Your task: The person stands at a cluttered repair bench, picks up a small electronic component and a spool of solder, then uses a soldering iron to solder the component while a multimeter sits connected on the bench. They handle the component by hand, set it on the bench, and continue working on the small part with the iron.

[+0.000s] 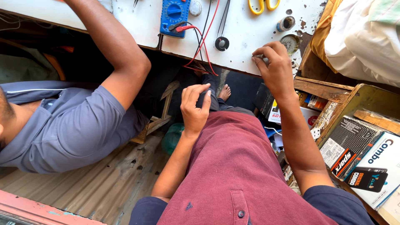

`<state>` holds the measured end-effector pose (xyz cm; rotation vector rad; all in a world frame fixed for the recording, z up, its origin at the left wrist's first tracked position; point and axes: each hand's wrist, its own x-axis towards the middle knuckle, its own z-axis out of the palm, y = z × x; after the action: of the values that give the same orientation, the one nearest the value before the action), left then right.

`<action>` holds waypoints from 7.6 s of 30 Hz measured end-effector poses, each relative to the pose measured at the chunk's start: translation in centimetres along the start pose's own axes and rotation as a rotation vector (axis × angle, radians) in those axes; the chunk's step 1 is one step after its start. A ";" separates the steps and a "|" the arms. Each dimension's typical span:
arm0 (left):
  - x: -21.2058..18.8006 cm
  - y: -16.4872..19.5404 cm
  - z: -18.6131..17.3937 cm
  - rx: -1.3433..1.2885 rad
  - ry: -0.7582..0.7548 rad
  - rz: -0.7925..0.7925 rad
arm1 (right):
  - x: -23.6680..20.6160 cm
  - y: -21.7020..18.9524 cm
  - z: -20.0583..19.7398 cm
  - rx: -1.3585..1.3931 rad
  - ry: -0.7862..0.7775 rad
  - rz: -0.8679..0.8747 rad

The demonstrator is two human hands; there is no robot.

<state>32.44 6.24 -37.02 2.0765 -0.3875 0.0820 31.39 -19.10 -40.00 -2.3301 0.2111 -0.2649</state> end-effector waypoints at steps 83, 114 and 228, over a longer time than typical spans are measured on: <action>-2.4 14.3 -12.0 -0.425 0.667 -0.113 | 6.0 -21.5 3.1 1.253 -0.900 -0.593; -12.9 23.5 -2.7 -0.811 1.149 -0.228 | -1.4 -20.7 -1.4 1.249 -1.480 -0.643; -58.8 9.7 -10.9 -0.391 2.967 0.109 | -60.7 -44.4 20.1 0.697 -2.329 -1.878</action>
<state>-25.06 25.14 -36.00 -0.1069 1.1615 2.2384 -18.86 39.43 -29.52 -0.2052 -2.4054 1.2050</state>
